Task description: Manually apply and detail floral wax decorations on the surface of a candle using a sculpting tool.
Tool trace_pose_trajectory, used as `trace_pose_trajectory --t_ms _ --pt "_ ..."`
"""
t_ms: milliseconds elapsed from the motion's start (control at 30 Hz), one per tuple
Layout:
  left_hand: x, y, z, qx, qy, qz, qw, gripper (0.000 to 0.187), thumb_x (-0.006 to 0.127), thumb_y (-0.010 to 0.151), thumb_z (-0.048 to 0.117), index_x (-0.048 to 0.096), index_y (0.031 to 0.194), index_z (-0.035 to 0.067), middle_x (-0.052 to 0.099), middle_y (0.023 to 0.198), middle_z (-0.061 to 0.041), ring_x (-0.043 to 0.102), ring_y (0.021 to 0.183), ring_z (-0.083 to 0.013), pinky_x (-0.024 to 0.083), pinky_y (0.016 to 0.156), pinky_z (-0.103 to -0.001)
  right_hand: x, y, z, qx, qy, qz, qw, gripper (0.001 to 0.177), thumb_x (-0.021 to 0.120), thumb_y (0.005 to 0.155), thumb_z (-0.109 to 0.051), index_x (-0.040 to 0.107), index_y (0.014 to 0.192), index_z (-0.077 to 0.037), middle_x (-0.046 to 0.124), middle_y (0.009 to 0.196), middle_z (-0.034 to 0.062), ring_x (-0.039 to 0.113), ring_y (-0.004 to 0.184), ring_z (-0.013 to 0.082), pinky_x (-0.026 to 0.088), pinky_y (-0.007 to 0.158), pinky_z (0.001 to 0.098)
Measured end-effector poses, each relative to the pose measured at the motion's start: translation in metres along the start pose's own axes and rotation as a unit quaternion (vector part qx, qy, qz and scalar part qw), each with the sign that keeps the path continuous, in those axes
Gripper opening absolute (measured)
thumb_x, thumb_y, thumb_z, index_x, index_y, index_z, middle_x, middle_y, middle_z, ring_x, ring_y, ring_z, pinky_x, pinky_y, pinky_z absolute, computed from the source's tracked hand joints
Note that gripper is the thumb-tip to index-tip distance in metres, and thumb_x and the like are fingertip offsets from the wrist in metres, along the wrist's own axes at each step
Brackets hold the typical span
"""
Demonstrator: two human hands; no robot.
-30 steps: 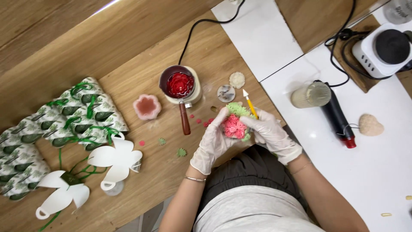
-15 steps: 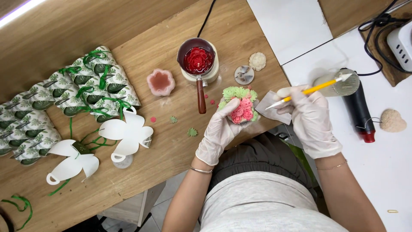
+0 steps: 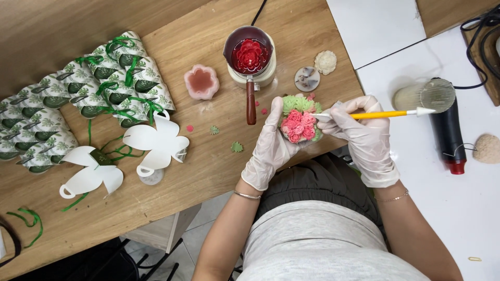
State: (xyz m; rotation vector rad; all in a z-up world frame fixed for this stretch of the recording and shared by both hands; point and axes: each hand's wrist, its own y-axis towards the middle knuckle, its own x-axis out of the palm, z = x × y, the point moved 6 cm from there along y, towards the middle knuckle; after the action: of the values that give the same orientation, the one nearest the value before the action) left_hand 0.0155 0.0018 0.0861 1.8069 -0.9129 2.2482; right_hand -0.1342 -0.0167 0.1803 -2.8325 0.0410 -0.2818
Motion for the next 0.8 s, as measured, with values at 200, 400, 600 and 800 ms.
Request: trace_pose_trajectory --t_ms 200,400,600,800 --pt "-0.004 -0.005 0.003 0.035 0.133 0.030 0.990 0.061 0.051 0.104 0.061 0.057 0.143 0.014 0.065 0.131 -0.007 0.064 0.114 -0.0187 0.056 0.090 -0.044 0.004 0.011 0.012 0.000 -0.068 -0.086 0.994 0.020 0.069 0.097 0.003 0.052 0.108 -0.002 0.068 0.107 0.0122 0.073 0.096 0.0174 0.063 0.087 0.0302" --pt "-0.025 0.005 -0.001 0.037 0.132 0.059 0.989 0.053 0.052 0.107 0.057 0.064 0.128 0.010 0.069 0.114 -0.005 0.067 0.095 -0.0139 0.059 0.076 -0.033 -0.002 0.026 0.038 0.009 -0.119 -0.095 0.988 0.019 0.069 0.097 0.002 0.052 0.105 -0.002 0.067 0.102 0.0108 0.073 0.089 0.0171 0.061 0.078 0.0283" --pt "-0.011 0.012 -0.001 0.044 0.157 0.087 0.983 0.053 0.054 0.102 0.055 0.068 0.128 0.010 0.072 0.117 -0.003 0.070 0.101 -0.0108 0.059 0.087 -0.027 -0.001 0.028 0.041 0.036 -0.137 -0.112 0.984 0.022 0.072 0.093 -0.001 0.053 0.105 -0.004 0.068 0.099 0.0086 0.071 0.085 0.0145 0.060 0.076 0.0278" --pt "-0.027 0.012 -0.007 0.029 0.196 0.148 0.969 0.051 0.060 0.098 0.059 0.069 0.118 0.013 0.072 0.101 -0.002 0.068 0.081 -0.0112 0.057 0.067 -0.029 0.001 0.028 0.042 0.037 -0.151 -0.123 0.980 0.024 0.074 0.093 -0.001 0.053 0.104 -0.004 0.069 0.098 0.0089 0.071 0.084 0.0140 0.061 0.075 0.0274"
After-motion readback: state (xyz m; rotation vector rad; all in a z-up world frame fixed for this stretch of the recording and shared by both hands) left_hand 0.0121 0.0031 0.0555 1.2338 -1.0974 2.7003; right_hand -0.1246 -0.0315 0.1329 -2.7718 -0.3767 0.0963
